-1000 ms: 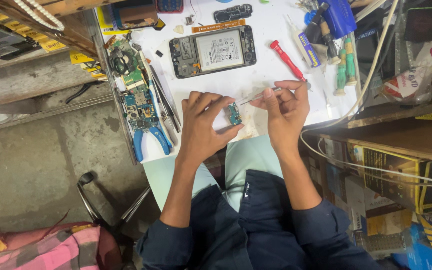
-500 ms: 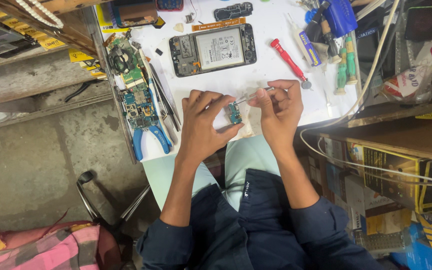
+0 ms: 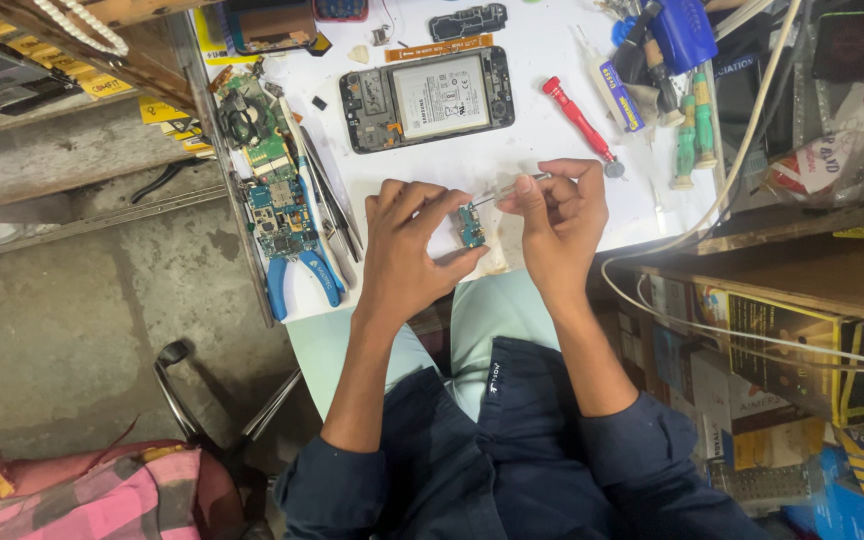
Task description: The person sits at a repair workbench holding a small circuit board in one hand and works on it with a handheld tool, repositioning the board repeatedly. They then set the board down, pick up a flat metal tool, and continue working on the board while holding it against the bench.
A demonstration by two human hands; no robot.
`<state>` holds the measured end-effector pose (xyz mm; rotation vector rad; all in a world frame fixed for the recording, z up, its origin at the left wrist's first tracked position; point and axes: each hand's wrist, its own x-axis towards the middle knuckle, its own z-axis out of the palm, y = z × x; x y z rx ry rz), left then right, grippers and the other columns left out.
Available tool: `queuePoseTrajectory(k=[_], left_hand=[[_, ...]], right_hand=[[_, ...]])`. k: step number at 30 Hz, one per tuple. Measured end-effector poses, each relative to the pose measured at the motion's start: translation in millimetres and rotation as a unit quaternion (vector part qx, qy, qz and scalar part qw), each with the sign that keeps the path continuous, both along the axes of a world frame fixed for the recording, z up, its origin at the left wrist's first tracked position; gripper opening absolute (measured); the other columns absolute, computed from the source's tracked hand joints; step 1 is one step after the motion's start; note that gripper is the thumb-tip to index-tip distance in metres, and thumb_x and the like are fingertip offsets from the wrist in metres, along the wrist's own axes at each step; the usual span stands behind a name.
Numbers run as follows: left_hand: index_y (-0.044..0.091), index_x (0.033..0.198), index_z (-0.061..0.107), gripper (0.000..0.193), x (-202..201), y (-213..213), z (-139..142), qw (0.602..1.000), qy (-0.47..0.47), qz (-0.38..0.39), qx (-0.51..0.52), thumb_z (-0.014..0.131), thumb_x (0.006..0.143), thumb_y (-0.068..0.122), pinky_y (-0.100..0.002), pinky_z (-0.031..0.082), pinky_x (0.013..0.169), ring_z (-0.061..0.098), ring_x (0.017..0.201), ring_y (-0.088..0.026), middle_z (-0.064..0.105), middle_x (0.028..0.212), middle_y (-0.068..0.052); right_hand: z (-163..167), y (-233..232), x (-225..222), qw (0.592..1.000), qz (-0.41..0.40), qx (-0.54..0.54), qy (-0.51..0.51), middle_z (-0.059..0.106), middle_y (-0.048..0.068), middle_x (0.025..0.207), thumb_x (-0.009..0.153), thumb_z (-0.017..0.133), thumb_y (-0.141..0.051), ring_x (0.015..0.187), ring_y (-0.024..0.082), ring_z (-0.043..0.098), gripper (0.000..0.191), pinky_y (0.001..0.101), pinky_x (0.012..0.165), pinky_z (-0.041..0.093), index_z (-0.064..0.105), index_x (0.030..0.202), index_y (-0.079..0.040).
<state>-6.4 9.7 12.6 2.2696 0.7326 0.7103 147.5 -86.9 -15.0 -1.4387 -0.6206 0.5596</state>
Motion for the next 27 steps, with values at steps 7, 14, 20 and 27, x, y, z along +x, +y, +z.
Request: queuePoseTrajectory(k=[7,14,20,27], left_hand=[[0.013,0.114,0.073,0.056,-0.2,1.0,-0.3,1.0,-0.002,0.0,0.002,0.092,0.064,0.027,-0.041,0.036,0.087,0.053,0.105,-0.024,0.063,0.107,0.0],[0.013,0.114,0.073,0.055,-0.3,0.6,-0.4,1.0,0.0,0.0,0.003,0.092,0.065,0.027,-0.041,0.037,0.088,0.053,0.105,-0.024,0.063,0.107,0.0],[0.013,0.114,0.073,0.055,-0.3,0.6,-0.5,1.0,0.001,-0.001,0.002,0.092,0.065,0.027,-0.041,0.036,0.088,0.053,0.105,-0.024,0.063,0.107,0.0],[0.013,0.114,0.073,0.055,-0.1,1.0,-1.2,1.0,0.002,0.001,0.003,0.092,0.065,0.028,-0.041,0.037,0.088,0.053,0.105,-0.024,0.063,0.107,0.0]], right_hand=[[0.2,0.0,1.0,1.0,0.001,-0.004,-0.003,0.07,0.012,0.087,0.107,0.066,-0.007,0.083,0.017,0.075,0.023,0.0283,0.08,0.061,0.048,0.119,0.0],[0.8,0.8,1.0,1.0,0.0,0.018,0.015,0.069,0.011,0.089,0.107,0.065,-0.006,0.083,0.016,0.073,0.023,0.0307,0.082,0.065,0.046,0.12,0.0],[1.7,1.7,1.1,1.0,-0.001,0.006,0.008,0.069,0.012,0.087,0.107,0.064,-0.005,0.082,0.017,0.074,0.022,0.0312,0.08,0.064,0.047,0.119,0.001],[1.9,1.7,1.2,1.0,0.003,0.006,0.005,0.069,0.012,0.087,0.108,0.064,-0.004,0.082,0.017,0.073,0.021,0.0312,0.08,0.064,0.047,0.12,0.001]])
